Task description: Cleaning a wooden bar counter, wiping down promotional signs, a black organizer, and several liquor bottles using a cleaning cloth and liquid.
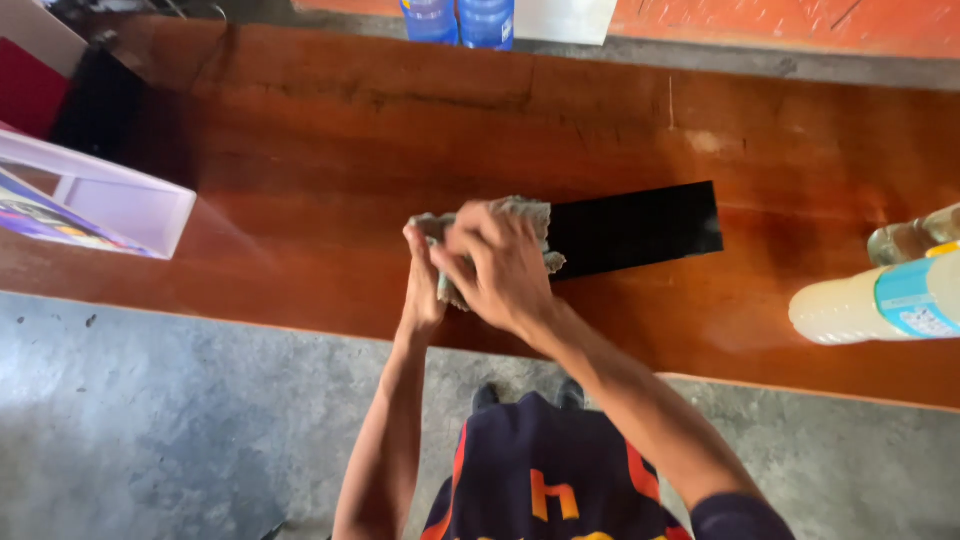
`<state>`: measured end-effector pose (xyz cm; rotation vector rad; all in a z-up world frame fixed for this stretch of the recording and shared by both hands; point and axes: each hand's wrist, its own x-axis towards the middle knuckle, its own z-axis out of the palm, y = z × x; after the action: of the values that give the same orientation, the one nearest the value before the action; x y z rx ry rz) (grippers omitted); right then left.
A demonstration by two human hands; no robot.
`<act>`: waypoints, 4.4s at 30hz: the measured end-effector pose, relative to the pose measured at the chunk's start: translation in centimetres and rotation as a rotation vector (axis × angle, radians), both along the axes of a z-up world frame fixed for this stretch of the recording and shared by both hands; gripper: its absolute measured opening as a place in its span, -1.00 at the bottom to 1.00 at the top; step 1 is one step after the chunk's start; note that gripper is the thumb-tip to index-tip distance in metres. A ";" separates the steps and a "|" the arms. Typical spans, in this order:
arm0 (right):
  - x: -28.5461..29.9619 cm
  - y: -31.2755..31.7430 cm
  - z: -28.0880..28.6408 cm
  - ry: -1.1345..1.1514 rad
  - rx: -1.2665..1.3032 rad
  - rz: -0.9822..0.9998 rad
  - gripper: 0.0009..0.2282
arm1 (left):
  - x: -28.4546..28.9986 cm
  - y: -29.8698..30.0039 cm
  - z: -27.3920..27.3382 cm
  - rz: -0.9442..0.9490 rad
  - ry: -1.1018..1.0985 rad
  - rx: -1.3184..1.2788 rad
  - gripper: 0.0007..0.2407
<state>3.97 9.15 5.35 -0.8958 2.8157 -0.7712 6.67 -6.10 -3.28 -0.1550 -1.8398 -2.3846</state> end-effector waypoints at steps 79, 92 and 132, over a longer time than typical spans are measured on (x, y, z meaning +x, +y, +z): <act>-8.3 28.7 -10.2 0.337 -0.221 -0.643 -0.63 | -0.5 -0.7 2.5 0.015 -0.060 -0.195 -0.68; -2.4 27.6 5.9 -0.048 -1.325 -0.478 -0.86 | -1.2 7.9 14.9 0.168 0.603 -0.905 -0.19; -4.2 22.7 -1.0 0.724 -0.221 -0.097 -0.86 | -2.9 8.7 0.3 0.122 -0.021 0.520 -0.72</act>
<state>-0.22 31.87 4.38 -1.3007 3.4576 -0.9358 3.75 2.57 -2.97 0.0340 -1.1373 -2.6794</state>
